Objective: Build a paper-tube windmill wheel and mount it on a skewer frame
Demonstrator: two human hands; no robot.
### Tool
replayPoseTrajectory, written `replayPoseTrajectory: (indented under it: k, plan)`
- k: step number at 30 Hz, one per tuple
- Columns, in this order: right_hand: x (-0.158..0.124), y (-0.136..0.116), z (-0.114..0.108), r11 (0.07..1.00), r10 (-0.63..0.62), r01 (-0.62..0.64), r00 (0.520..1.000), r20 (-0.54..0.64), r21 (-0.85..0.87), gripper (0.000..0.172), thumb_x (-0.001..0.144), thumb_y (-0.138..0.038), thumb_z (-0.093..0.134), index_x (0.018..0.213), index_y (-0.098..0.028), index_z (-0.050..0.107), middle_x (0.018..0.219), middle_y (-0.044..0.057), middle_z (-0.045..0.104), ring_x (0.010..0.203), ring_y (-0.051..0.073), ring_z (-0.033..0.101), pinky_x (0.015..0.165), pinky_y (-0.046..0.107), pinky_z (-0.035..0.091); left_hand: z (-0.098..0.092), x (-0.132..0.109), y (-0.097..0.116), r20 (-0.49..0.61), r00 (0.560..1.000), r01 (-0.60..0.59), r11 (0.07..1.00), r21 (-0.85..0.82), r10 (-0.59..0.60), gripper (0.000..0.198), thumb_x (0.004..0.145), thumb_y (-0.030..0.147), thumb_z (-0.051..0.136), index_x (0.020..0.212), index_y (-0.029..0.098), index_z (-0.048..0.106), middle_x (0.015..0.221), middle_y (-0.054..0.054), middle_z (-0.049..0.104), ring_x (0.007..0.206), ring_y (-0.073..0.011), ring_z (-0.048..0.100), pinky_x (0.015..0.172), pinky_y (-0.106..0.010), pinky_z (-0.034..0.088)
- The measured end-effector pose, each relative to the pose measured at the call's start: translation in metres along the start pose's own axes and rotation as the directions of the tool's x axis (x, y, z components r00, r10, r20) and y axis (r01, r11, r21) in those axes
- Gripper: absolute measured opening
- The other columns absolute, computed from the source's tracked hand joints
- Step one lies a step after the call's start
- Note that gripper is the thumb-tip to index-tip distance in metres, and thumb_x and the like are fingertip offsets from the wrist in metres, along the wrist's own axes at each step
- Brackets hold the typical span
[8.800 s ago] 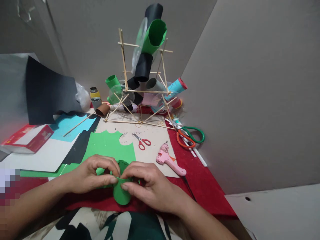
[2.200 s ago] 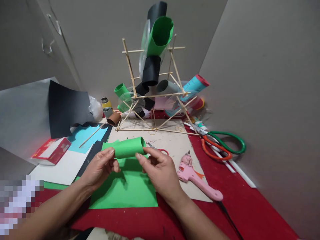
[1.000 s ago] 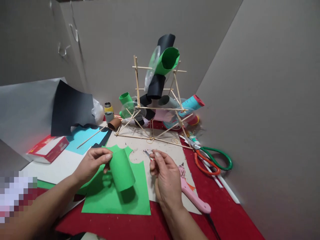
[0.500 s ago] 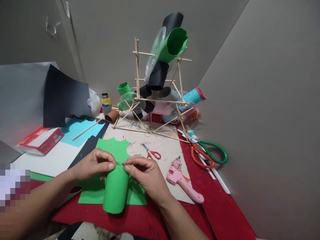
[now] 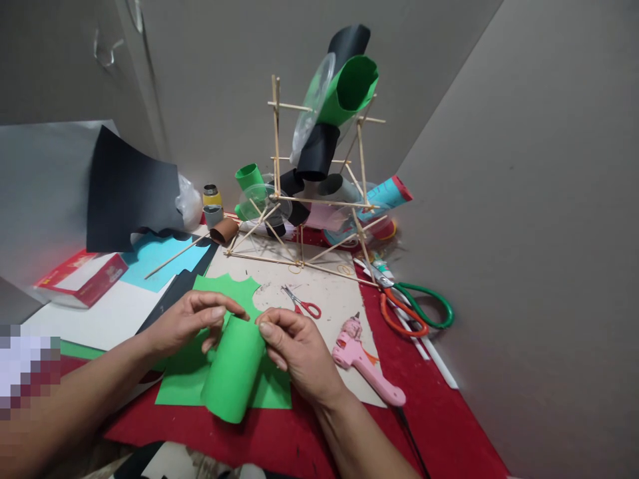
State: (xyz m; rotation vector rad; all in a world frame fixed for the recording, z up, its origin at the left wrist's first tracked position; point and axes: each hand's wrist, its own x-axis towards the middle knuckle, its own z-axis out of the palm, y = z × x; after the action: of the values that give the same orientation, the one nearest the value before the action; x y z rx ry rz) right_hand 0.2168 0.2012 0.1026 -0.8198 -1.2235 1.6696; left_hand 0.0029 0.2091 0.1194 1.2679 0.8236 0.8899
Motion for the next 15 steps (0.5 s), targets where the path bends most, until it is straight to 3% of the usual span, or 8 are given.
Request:
replayPoseTrajectory:
  k: [2, 3, 7, 12, 15]
  plan:
    - [0.001, 0.000, -0.001, 0.993, 0.023, -0.021, 1.000, -0.013, 0.116, 0.031, 0.073, -0.045, 0.081, 0.076, -0.016, 0.069, 0.054, -0.007, 0.046, 0.037, 0.001, 0.022, 0.037, 0.016, 0.013, -0.001, 0.001, 0.000, -0.034, 0.999, -0.035, 0.999, -0.031, 0.034, 0.035, 0.082, 0.047, 0.068, 0.103, 0.020, 0.075, 0.102, -0.010, 0.072, 0.043, -0.0052, 0.054, 0.048, -0.021, 0.042]
    - [0.002, 0.000, -0.002, 0.984, 0.046, -0.043, 0.999, -0.011, 0.174, 0.030, 0.072, -0.045, 0.082, 0.077, -0.017, 0.070, 0.051, -0.008, 0.044, 0.036, 0.001, 0.020, 0.037, 0.015, 0.014, -0.002, 0.002, -0.001, -0.033, 0.999, -0.037, 0.998, -0.044, 0.035, 0.036, 0.082, 0.047, 0.068, 0.104, 0.020, 0.075, 0.101, -0.009, 0.073, 0.043, -0.0054, 0.054, 0.049, -0.022, 0.042]
    - [0.002, 0.005, -0.001, 0.945, 0.130, -0.132, 0.991, 0.024, 0.301, 0.031, 0.070, -0.047, 0.082, 0.078, -0.020, 0.069, 0.039, -0.013, 0.032, 0.034, 0.002, 0.012, 0.034, 0.012, 0.017, -0.001, 0.002, -0.007, 0.061, 0.998, 0.022, 0.995, -0.095, -0.016, 0.039, 0.077, 0.051, 0.072, 0.093, 0.015, 0.075, 0.057, -0.001, 0.062, 0.044, -0.0102, 0.055, 0.049, -0.022, 0.041]
    - [0.005, 0.014, -0.001, 0.947, 0.147, -0.153, 0.988, 0.042, 0.282, 0.033, 0.067, -0.048, 0.083, 0.068, -0.020, 0.066, 0.040, -0.012, 0.033, 0.032, 0.001, 0.010, 0.032, 0.014, 0.018, 0.000, 0.000, -0.012, 0.163, 0.986, 0.066, 0.979, -0.191, -0.035, 0.034, 0.073, 0.049, 0.077, 0.079, 0.015, 0.072, 0.053, 0.000, 0.061, 0.044, -0.0106, 0.055, 0.051, -0.023, 0.043]
    - [0.006, 0.015, -0.003, 0.962, 0.129, -0.131, 0.991, 0.022, 0.240, 0.030, 0.066, -0.046, 0.084, 0.071, -0.019, 0.071, 0.047, -0.008, 0.046, 0.034, 0.001, 0.017, 0.035, 0.014, 0.021, 0.000, -0.002, -0.009, 0.184, 0.983, 0.071, 0.970, -0.232, -0.028, 0.031, 0.074, 0.047, 0.077, 0.075, 0.016, 0.070, 0.049, 0.001, 0.059, 0.043, -0.0100, 0.053, 0.051, -0.024, 0.042]
